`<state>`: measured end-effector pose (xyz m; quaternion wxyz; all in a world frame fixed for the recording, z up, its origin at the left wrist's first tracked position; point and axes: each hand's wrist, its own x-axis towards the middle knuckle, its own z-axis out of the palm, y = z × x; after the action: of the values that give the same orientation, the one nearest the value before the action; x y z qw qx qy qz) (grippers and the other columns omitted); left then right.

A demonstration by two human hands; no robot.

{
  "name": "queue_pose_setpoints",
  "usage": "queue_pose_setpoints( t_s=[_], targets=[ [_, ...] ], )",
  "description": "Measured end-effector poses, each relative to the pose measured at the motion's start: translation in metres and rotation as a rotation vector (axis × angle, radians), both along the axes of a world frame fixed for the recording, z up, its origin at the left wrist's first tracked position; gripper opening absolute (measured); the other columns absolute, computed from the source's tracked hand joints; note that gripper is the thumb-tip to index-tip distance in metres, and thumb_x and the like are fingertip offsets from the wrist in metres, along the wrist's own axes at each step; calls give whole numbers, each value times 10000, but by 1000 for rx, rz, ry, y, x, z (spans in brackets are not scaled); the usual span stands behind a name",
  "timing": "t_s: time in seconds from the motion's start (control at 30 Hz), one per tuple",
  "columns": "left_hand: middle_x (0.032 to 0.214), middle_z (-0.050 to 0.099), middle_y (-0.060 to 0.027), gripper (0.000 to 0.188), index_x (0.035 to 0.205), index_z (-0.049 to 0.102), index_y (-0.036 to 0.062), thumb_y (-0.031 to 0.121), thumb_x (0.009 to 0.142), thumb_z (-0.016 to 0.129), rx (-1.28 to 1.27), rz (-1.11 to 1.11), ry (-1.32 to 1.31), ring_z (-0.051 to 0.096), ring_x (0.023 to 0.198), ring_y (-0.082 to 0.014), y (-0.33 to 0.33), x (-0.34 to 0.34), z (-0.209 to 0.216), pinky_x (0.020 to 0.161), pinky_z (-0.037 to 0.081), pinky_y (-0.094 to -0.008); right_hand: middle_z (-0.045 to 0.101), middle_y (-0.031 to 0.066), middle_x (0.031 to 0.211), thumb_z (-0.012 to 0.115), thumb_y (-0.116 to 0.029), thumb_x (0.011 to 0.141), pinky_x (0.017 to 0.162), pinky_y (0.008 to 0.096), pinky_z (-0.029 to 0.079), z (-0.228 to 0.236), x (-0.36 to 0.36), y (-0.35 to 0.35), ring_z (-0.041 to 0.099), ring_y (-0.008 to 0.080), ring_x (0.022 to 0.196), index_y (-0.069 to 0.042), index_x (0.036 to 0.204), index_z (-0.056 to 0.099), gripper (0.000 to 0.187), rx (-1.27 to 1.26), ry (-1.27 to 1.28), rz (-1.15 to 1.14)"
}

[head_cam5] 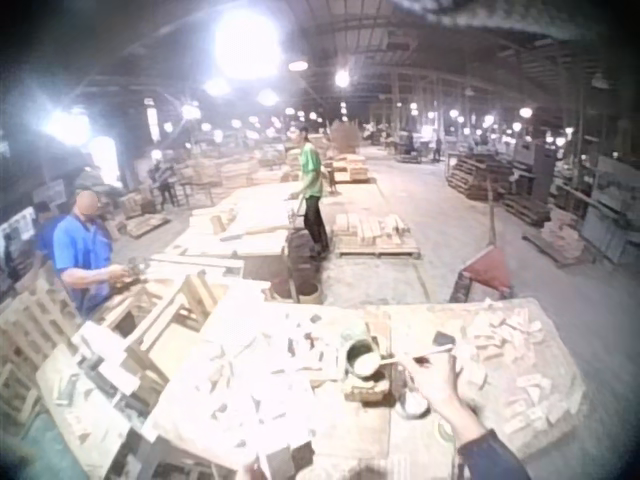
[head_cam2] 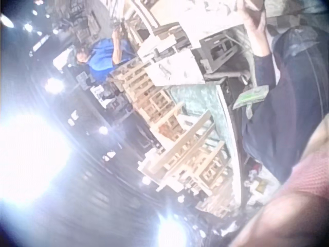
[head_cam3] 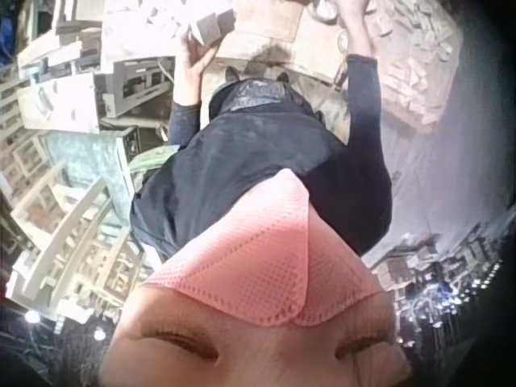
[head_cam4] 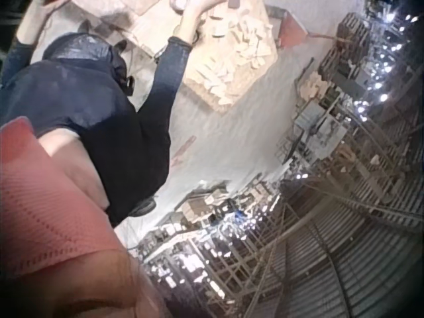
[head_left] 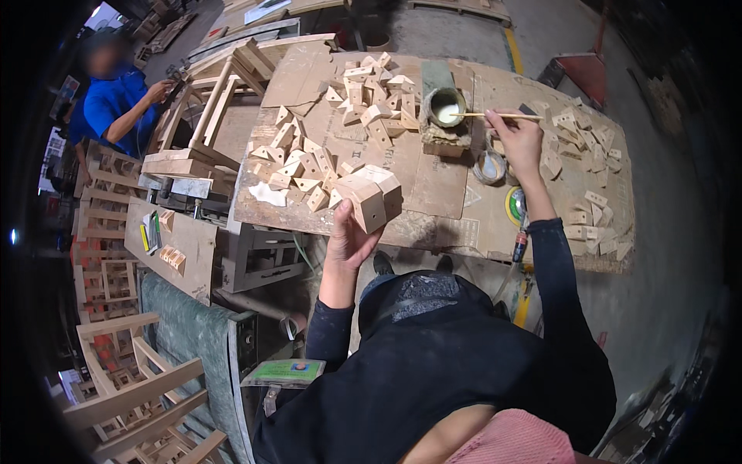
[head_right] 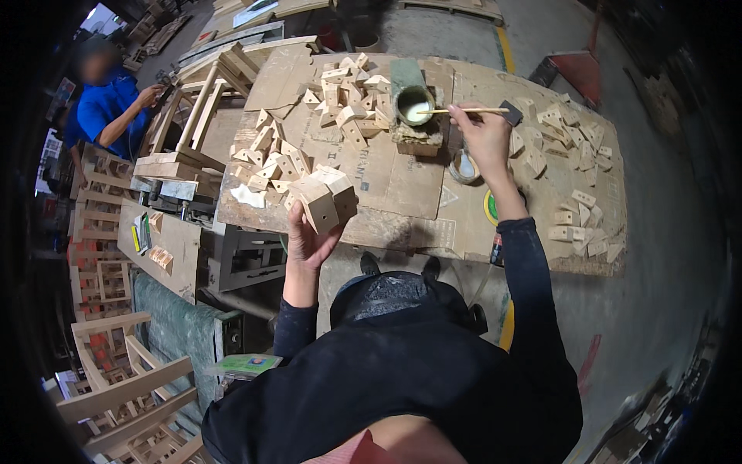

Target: The person smooths the edges of a wooden chair frame with a sanding block. They then pick up small wooden blocks, apply glue to them using a brush, and place them on a workbench.

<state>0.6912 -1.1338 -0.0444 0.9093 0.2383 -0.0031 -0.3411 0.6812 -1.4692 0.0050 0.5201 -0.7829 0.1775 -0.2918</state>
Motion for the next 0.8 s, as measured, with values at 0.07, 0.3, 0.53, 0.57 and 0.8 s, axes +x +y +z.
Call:
queue_pose_setpoints(
  t_s=[0.07, 0.3, 0.53, 0.57, 0.8],
  targets=[
    [1389, 495, -146, 802, 1428, 398, 69, 467, 816, 730, 57, 26, -18, 475, 1283, -333, 1, -2, 0, 1121, 353, -468, 730, 85, 776, 730, -218, 876, 637, 238, 533, -6, 6, -2, 698, 113, 702, -3, 948, 738, 227, -111, 37, -21],
    [1388, 499, -133, 784, 1417, 417, 73, 441, 807, 744, 67, 60, -4, 473, 1285, -299, 9, -3, 5, 1126, 345, -459, 732, 112, 780, 728, -224, 876, 662, 264, 555, -26, 22, -6, 722, 149, 740, 0, 939, 732, 232, -203, 121, 11],
    [1390, 499, -121, 757, 1415, 414, 64, 418, 826, 731, 12, 79, 23, 461, 1297, -281, 13, -2, 0, 1138, 324, -449, 708, 131, 947, 702, -169, 904, 708, 248, 586, -58, 27, -22, 717, 195, 815, 43, 1070, 651, 275, 424, 38, 77],
    [1395, 492, -129, 773, 1416, 418, 70, 439, 815, 736, 31, 95, 20, 451, 1303, -297, 13, -2, -1, 1144, 313, -459, 702, 139, 982, 696, -163, 908, 720, 249, 589, -59, 26, -22, 716, 203, 837, 48, 1095, 637, 289, 531, 20, 80],
    [1392, 496, -123, 711, 1411, 419, 61, 405, 857, 703, -21, 62, 32, 456, 1298, -284, 6, 4, -7, 1139, 322, -440, 698, 152, 1041, 685, -146, 914, 775, 256, 584, -70, 16, -27, 702, 207, 919, 28, 1062, 630, 234, 890, -49, 80]
  ],
)
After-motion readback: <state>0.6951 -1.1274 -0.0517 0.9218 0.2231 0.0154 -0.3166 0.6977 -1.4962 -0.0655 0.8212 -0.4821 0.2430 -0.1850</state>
